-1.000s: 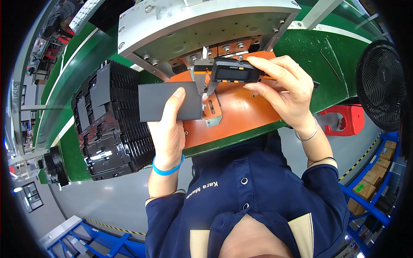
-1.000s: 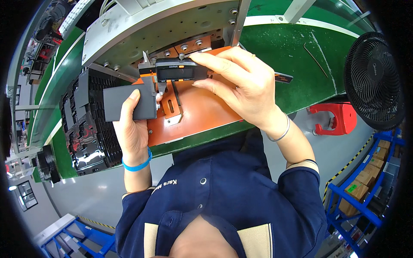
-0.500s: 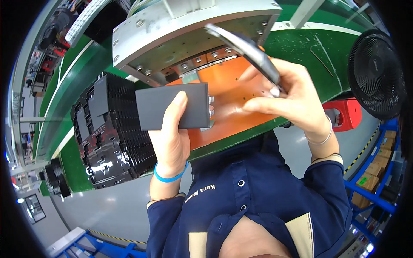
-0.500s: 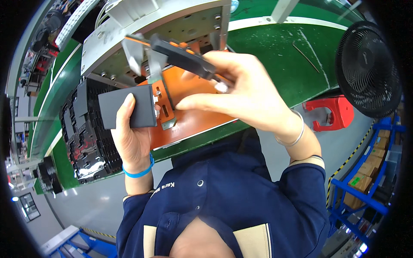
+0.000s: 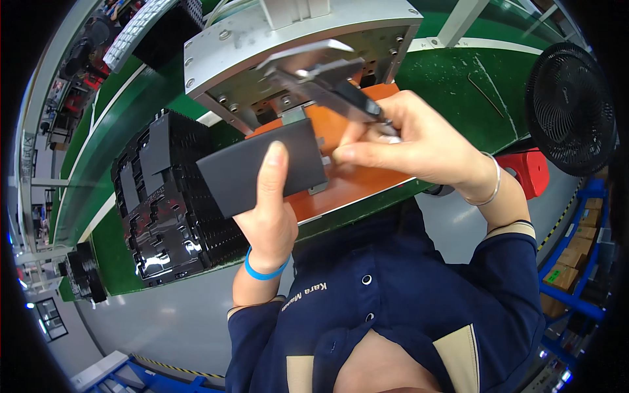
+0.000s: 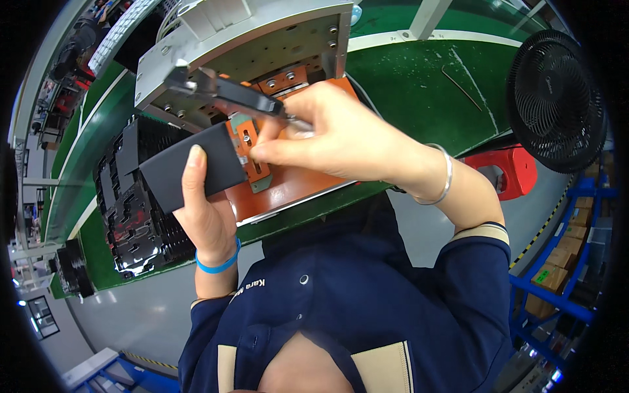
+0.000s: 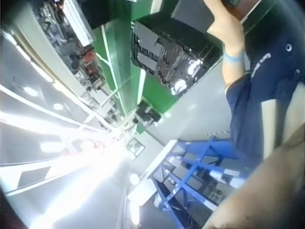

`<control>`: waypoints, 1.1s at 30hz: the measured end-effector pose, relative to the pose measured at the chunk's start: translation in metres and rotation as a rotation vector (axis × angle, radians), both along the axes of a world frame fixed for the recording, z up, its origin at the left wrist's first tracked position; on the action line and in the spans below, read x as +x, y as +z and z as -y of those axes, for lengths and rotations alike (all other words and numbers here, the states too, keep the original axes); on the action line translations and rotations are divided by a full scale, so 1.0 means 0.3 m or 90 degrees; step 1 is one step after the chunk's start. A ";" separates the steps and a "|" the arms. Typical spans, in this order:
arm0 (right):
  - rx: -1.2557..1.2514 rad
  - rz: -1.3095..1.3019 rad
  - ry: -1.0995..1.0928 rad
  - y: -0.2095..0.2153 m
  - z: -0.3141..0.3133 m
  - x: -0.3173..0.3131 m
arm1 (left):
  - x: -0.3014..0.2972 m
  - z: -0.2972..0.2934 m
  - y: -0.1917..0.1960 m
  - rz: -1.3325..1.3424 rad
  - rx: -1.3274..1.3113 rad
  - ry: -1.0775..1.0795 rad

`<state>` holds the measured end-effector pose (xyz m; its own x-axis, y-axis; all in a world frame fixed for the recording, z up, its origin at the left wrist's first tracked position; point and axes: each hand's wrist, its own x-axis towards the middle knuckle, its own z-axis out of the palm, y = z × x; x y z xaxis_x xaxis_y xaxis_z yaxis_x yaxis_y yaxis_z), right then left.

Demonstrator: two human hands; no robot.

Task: The person processes small black rectangular electronic components using a press machine. They pick up components from a stack, place them into a jig on the machine, and operate the press. After pressing, they remove the components and place them back onto the stack. The person also uses a caliper to measure the components at various points.

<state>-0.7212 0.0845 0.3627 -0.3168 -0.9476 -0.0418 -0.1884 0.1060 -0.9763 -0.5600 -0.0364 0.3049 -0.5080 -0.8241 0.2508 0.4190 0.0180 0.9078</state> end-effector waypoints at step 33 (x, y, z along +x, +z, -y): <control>-0.362 -0.674 -0.137 -0.145 -0.008 -0.052 | 0.020 0.082 -0.039 0.057 0.208 -0.063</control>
<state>-0.7367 0.0869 0.3192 -0.0951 -0.6709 0.7354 -0.9502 -0.1590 -0.2680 -0.5540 -0.0611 0.2932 -0.5973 -0.7991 -0.0679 0.3220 -0.3165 0.8923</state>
